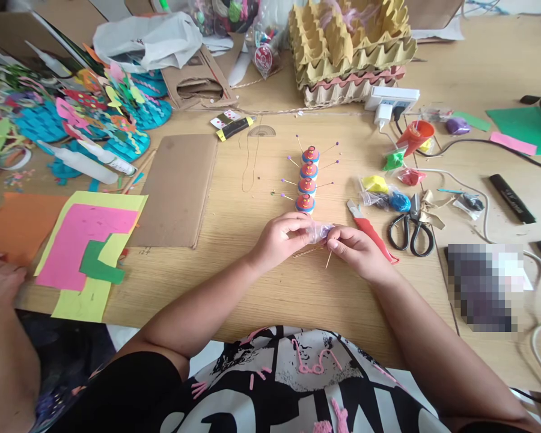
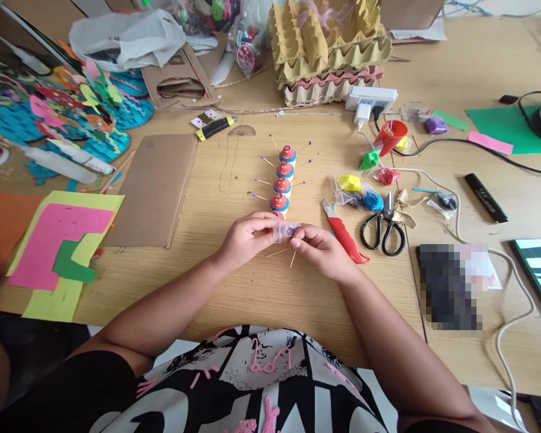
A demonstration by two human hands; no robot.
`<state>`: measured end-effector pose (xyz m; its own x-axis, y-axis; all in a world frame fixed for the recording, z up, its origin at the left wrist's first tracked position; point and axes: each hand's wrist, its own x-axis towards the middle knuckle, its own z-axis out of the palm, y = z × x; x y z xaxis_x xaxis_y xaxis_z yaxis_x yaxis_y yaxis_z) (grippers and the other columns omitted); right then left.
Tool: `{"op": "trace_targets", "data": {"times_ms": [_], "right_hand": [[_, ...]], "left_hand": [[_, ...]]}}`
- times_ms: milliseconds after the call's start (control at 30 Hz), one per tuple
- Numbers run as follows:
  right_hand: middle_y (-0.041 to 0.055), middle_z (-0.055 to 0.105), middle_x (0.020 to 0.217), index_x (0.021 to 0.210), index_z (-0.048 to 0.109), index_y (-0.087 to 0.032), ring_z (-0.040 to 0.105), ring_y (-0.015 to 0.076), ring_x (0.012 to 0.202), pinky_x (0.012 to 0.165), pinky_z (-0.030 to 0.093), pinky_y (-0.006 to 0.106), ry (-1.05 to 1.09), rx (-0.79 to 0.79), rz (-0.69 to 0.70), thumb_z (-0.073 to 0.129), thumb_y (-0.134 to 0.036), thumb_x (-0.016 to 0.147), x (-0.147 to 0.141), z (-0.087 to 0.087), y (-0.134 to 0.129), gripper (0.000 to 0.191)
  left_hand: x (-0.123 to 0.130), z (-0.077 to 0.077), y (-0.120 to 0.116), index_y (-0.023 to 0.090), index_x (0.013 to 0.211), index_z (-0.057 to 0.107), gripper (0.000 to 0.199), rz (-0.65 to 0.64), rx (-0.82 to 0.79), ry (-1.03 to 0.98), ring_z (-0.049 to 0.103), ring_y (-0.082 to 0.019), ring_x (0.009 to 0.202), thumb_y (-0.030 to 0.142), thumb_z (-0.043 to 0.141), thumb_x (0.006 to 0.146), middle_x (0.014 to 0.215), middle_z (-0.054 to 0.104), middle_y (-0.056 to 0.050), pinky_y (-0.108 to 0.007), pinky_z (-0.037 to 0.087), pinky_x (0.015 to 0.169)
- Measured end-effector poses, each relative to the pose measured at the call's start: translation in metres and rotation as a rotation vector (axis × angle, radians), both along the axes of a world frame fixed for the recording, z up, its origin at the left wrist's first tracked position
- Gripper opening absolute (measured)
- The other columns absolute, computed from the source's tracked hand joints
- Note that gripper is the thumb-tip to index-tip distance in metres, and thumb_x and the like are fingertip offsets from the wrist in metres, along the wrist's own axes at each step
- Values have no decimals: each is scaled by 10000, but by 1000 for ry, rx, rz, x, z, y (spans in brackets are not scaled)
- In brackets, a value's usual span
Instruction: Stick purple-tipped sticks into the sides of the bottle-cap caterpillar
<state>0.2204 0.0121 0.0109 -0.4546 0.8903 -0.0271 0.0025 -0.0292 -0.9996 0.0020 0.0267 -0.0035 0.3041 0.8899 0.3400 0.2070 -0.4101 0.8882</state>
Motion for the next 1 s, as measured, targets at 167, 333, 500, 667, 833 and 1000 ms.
{"op": "trace_targets", "data": {"times_ms": [167,333,500,667,833,1000], "right_hand": [[23,582,820,777,646,-202,523,151,774,746,456,299,12,59,11,725,-482,915,-2,1,-1,322],[40,614,873,805,671,-204,566,169,829,794,474,322,16,62,67,723,-448,921,-4,1,-3,275],[27,586,830,762,662,-210,535,169,803,781,452,328,78,41,14,724,-465,918,-1,-2,-3,306],[26,580,841,773,672,-206,532,162,811,780,438,319,103,31,28,722,-436,927,-1,-2,-3,280],[24,581,852,777,671,-193,538,147,807,773,446,299,64,5,75,744,-421,914,-2,4,-3,276],[38,613,876,796,676,-190,560,158,827,795,463,309,25,-18,125,733,-467,913,-1,4,-3,307]], "left_hand": [[-1,2,-1,183,1049,800,188,-9,-10,0,735,-189,1020,265,772,882,1122,760,-118,-314,637,856],[0,3,-3,187,1059,802,204,-41,13,25,723,-175,993,280,779,878,1101,746,-109,-285,624,816],[2,2,-3,166,998,795,178,-24,64,-27,724,-152,873,299,777,881,1011,767,-95,-256,606,723],[2,1,-3,165,1000,797,204,-16,91,-6,730,-156,909,323,787,872,1010,772,-97,-259,611,769],[2,1,-4,183,1065,796,200,-15,140,17,718,-162,963,269,774,885,1037,750,-93,-271,608,809],[2,5,-5,193,1058,796,183,-55,154,27,705,-156,930,248,773,885,1004,733,-77,-275,598,811]]}}
